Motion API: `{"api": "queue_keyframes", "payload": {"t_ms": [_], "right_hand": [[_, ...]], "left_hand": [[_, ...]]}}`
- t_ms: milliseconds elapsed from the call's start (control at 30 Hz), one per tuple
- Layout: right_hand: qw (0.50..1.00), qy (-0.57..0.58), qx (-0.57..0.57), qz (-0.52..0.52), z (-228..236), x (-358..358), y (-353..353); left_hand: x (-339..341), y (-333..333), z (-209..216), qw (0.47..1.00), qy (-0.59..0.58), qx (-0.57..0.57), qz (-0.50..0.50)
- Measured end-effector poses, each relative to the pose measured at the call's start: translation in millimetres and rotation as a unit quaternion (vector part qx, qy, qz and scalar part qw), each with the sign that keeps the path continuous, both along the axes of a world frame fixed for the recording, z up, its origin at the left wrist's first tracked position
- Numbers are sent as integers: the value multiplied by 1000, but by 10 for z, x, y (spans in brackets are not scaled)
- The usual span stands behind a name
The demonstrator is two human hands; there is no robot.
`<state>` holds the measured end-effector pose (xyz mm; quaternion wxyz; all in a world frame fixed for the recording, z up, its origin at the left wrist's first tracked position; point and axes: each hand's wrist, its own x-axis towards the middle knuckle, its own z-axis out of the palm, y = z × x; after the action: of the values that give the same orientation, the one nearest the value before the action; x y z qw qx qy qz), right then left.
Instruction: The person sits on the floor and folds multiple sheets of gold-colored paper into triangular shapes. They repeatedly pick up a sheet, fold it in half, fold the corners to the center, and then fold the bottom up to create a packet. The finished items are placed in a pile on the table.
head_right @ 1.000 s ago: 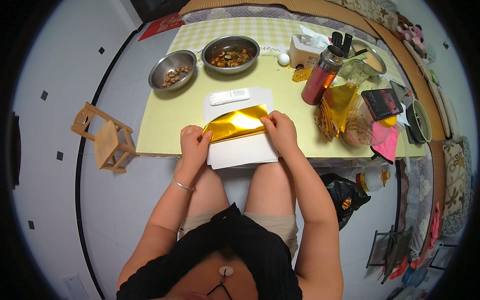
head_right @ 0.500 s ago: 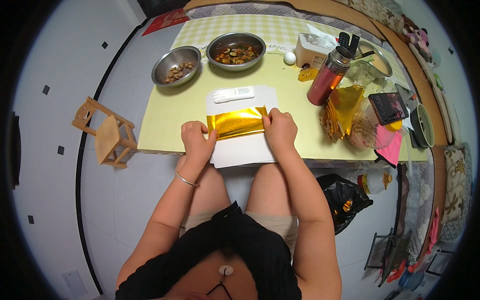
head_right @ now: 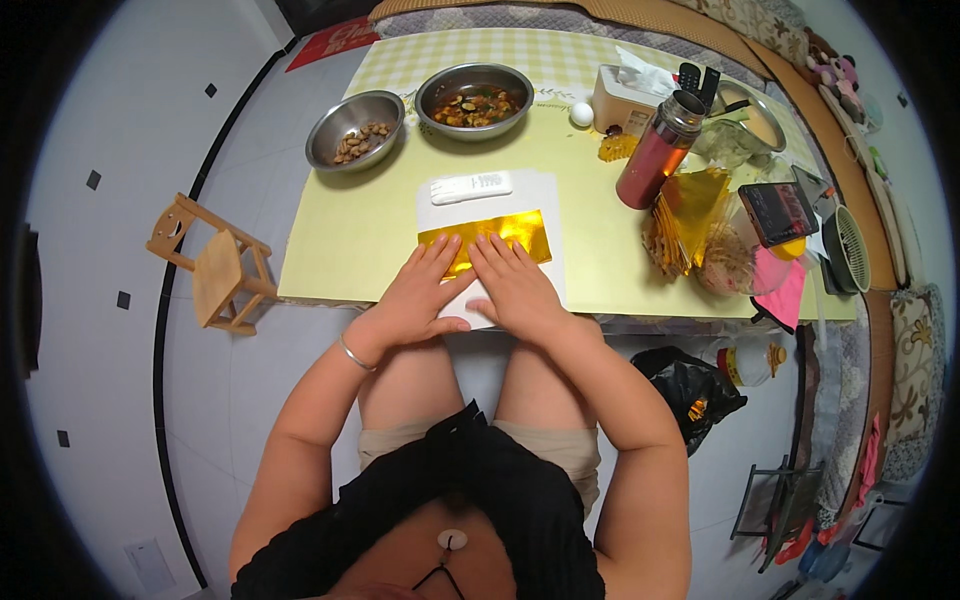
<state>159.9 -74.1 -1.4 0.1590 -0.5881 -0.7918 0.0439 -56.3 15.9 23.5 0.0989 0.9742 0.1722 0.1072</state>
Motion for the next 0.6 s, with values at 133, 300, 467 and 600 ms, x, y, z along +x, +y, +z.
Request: {"api": "queue_keyframes", "payload": {"t_ms": [133,300,467,600], "right_hand": [[998,-13,-44,-40,94,309,-239],[989,36,-2,-141,163,592,-263],[884,422,6,-202,55,582,122],[770,576,-118,-247,106,495,274]], "left_hand": [[-285,-148,-10,998,32,3,53],[-336,245,-86,982,-140,-32,120],[61,546,-111,961,-144,-38,234],[193,713,30,942,-24,-155,297]]}}
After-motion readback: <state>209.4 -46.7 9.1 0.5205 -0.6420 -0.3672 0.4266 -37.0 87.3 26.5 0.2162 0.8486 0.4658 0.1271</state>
